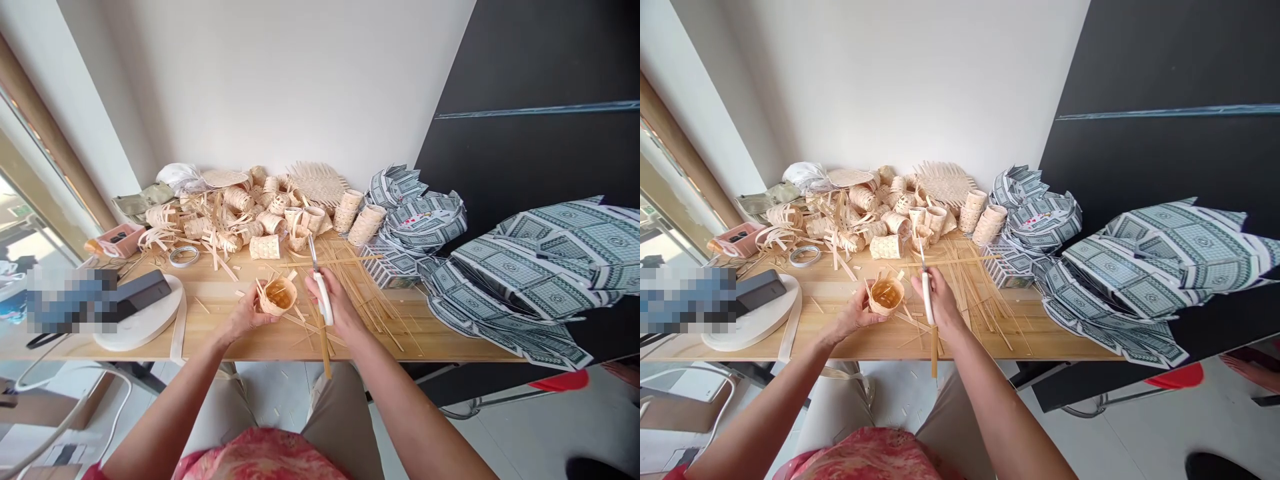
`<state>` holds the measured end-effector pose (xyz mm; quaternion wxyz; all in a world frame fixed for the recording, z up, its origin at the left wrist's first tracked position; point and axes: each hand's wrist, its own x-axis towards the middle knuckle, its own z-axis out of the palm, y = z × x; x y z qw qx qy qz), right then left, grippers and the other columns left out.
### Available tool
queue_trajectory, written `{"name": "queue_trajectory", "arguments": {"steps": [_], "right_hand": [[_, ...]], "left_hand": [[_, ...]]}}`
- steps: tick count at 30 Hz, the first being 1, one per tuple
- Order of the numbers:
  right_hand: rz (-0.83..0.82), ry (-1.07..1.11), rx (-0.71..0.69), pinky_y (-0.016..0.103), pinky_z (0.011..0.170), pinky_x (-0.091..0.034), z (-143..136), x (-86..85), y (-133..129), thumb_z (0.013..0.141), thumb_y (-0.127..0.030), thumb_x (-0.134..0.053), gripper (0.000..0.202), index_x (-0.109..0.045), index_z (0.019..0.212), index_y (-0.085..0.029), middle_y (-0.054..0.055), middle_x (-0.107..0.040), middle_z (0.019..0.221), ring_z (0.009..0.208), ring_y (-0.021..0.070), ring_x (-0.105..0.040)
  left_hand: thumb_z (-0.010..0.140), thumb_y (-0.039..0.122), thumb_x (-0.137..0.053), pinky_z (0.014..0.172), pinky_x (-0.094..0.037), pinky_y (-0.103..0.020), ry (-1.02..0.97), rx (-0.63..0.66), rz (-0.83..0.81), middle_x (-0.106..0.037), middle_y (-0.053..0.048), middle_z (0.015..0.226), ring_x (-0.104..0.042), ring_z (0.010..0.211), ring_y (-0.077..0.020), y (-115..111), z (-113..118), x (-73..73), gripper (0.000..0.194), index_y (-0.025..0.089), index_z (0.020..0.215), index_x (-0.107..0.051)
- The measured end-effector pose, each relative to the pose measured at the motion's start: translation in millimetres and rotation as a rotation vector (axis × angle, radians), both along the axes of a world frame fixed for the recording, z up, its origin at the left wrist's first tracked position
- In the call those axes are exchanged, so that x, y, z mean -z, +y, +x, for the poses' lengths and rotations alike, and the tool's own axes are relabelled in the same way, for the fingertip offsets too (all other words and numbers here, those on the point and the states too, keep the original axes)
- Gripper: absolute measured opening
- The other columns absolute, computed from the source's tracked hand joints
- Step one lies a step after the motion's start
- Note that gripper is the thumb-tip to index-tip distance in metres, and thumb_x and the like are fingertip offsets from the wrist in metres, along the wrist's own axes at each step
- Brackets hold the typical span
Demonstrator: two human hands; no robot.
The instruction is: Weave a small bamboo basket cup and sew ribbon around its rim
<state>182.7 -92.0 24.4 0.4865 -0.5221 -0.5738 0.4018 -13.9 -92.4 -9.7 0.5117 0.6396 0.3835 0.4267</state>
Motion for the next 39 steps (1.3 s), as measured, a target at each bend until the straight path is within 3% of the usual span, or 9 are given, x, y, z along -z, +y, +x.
{"name": "queue_trajectory", "arguments": {"steps": [6, 17, 31, 39], "right_hand": [[0.026, -0.421, -0.190, 0.023, 0.059, -0.036, 50.3, -10.1, -30.4, 0.076, -0.041, -0.055, 0.024, -0.053, 0.088, -0.020, -0.005, -0.048, 0.065, 0.061, 0.0111, -0.044], [0.168, -0.872, -0.197, 0.025, 0.059, -0.036, 43.9, -27.7, -38.3, 0.077, -0.035, -0.055, 0.029, -0.056, 0.103, -0.022, 0.003, -0.060, 0.082, 0.067, 0.0149, -0.053], [0.257, -0.911, -0.241, 0.025, 0.064, -0.038, 33.8, -34.2, -34.7, 0.079, -0.029, -0.054, 0.031, -0.054, 0.109, -0.024, 0.003, -0.063, 0.097, 0.073, 0.0151, -0.058], [0.226, -0.889, -0.268, 0.024, 0.057, -0.034, 25.2, -38.9, -39.1, 0.079, -0.035, -0.055, 0.018, -0.056, 0.093, -0.023, 0.001, -0.063, 0.081, 0.063, 0.0139, -0.053]], "left_hand": [[0.056, 0.025, -0.078, 0.094, -0.038, -0.036, -0.025, 0.004, -0.003, -0.054, -0.008, 0.115, -0.050, 0.108, -0.0242, 3.1, -9.4, -12.1, 0.067, 0.020, 0.114, -0.045], [0.056, 0.024, -0.079, 0.097, -0.036, -0.036, -0.043, 0.041, -0.023, -0.056, -0.007, 0.116, -0.050, 0.111, -0.0254, 4.3, -4.1, -9.4, 0.066, 0.023, 0.113, -0.047], [0.059, 0.021, -0.077, 0.094, -0.038, -0.032, -0.121, 0.081, -0.054, -0.057, -0.005, 0.114, -0.051, 0.109, -0.0224, -2.1, -7.0, -1.5, 0.062, 0.023, 0.113, -0.046], [0.059, 0.022, -0.077, 0.091, -0.040, -0.033, -0.180, 0.072, -0.080, -0.057, -0.006, 0.112, -0.052, 0.107, -0.0226, -4.8, -10.9, 0.0, 0.061, 0.022, 0.113, -0.048]]}}
